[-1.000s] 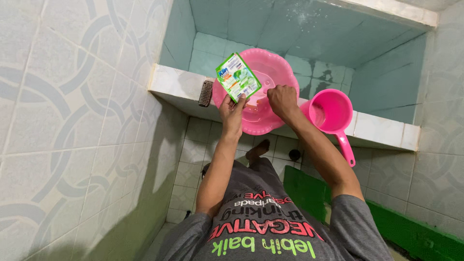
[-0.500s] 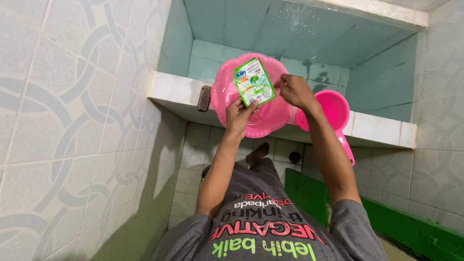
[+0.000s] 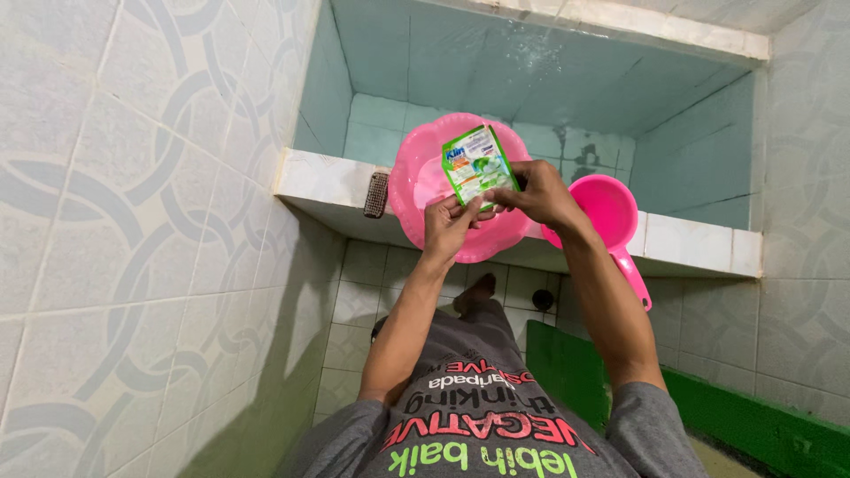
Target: The person prepares a cleaning solution by mixing water and a powdered detergent in a pink basin. They then submerge a mop into the soapy water and wring it out to prepare for mopping.
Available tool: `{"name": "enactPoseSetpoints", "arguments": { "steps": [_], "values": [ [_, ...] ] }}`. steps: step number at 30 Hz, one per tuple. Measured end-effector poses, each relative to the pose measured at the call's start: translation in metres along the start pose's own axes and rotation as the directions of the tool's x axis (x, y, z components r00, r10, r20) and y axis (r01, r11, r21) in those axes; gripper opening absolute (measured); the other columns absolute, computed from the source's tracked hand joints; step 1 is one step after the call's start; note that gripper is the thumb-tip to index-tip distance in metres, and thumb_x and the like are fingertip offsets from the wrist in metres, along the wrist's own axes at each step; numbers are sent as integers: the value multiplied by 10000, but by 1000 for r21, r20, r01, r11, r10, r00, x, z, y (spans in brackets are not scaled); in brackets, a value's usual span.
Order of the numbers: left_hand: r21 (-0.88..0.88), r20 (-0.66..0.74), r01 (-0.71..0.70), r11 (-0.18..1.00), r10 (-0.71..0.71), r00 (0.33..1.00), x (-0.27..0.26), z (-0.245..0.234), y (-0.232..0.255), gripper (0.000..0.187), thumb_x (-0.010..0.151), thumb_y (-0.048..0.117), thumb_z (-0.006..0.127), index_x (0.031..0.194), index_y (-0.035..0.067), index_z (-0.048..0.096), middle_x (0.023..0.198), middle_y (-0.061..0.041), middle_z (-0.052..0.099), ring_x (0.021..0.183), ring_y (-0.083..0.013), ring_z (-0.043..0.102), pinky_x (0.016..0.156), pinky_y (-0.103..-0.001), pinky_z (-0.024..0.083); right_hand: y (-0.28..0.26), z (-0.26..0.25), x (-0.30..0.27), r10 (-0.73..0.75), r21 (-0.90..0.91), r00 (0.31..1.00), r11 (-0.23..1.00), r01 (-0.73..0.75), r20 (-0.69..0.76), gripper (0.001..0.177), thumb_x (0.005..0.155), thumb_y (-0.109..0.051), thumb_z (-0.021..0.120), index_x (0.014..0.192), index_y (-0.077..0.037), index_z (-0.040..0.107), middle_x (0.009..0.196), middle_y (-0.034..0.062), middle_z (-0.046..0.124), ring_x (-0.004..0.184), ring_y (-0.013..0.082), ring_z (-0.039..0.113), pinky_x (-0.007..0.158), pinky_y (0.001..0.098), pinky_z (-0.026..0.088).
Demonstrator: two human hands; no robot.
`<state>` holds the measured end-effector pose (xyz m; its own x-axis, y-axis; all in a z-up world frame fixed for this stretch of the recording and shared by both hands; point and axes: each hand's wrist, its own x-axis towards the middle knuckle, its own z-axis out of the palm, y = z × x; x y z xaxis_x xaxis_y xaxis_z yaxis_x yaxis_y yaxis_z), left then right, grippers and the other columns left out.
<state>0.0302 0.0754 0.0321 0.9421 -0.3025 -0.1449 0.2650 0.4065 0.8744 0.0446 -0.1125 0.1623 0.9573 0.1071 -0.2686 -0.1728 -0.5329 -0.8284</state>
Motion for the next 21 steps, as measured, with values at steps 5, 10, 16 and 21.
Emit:
{"name": "enactPoseSetpoints", "arguments": {
  "steps": [5,10,16,21],
  "values": [
    [-10,-38,7,1000,-7,999,1,2,-3,346,1149,260,618,1082,-54,746,871,-141,817,776,-179,815,604,-232,546,14,4,6,60,146,998,988,-54,-36,287,1055,-226,735,1083,51,807,784,90,789,662,121,726,627,311,614],
    [53,-4,72,996,-72,997,-3,2,-8,434,1175,318,560,1035,-52,740,815,-123,801,697,-167,808,579,-234,531,17,5,-1,24,112,997,994,-16,-69,318,1105,-252,715,1121,59,777,820,71,755,768,135,709,714,339,611],
    [161,62,-131,978,122,991,-9,-4,-22,210,1086,68,723,1249,-60,760,1054,-113,818,936,-103,736,783,-256,592,-3,14,-21,-240,51,960,967,250,-146,568,775,-148,939,1246,31,678,985,6,760,932,119,706,785,344,595],
    [91,53,-103,990,98,994,-9,-1,-11,210,1030,47,728,1222,-40,735,1051,-72,811,905,-96,776,793,-270,663,7,24,-27,-104,4,979,994,107,-176,340,891,-152,874,1179,1,778,882,2,799,805,101,725,708,333,605]
  ]
}}
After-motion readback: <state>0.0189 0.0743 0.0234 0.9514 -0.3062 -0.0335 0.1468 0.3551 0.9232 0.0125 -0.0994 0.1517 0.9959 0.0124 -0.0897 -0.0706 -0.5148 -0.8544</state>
